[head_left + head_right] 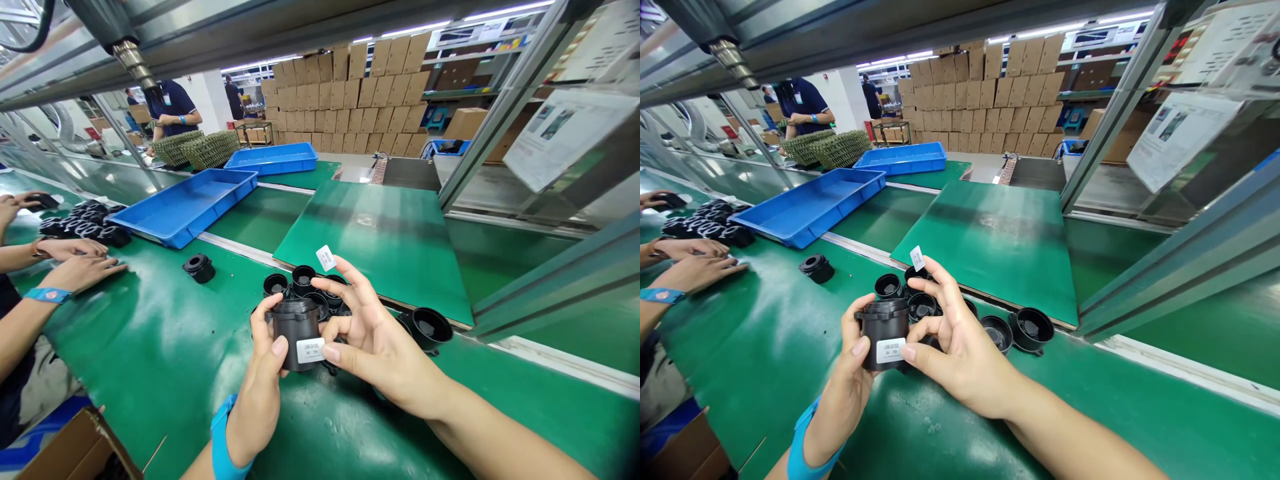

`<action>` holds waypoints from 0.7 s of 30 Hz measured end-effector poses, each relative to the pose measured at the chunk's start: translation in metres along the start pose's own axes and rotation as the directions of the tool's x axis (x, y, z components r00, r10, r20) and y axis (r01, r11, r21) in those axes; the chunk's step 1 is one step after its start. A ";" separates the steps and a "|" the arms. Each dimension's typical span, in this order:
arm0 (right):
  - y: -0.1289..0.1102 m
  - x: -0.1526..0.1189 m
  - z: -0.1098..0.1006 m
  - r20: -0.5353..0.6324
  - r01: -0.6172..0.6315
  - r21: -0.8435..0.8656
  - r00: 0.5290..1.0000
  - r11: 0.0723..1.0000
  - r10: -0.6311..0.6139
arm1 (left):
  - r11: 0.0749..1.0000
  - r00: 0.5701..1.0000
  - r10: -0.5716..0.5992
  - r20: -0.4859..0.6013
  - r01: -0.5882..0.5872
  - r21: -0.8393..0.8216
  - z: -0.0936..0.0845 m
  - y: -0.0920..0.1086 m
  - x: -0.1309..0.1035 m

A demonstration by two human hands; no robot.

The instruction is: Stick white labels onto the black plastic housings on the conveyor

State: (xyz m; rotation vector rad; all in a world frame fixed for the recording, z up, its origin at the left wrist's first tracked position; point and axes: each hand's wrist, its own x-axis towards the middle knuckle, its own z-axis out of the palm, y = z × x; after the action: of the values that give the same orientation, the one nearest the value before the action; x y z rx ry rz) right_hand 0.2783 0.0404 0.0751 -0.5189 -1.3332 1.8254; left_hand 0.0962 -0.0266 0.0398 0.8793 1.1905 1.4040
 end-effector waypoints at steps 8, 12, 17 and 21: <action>0.004 -0.001 0.002 -0.008 0.008 -0.054 1.000 0.999 -0.009 | 0.997 0.995 0.063 -0.081 -0.059 0.045 0.006 -0.002 0.002; 0.004 -0.002 0.004 -0.025 0.023 -0.069 0.999 0.997 -0.025 | 0.998 0.996 0.053 -0.069 -0.050 0.049 0.005 -0.001 0.001; 0.004 -0.003 0.006 -0.023 0.022 -0.061 0.999 0.998 -0.024 | 0.998 0.998 0.039 -0.055 -0.036 0.043 0.008 0.003 -0.002; 0.004 -0.003 0.006 -0.023 0.027 -0.068 0.999 0.997 -0.028 | 0.999 0.997 0.051 -0.064 -0.052 -0.003 0.014 0.006 -0.003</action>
State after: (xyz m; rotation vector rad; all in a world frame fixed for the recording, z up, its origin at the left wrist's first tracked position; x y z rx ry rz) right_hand 0.2746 0.0339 0.0731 -0.5538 -1.3834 1.7517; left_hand 0.1084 -0.0268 0.0494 0.8727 1.2194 1.4856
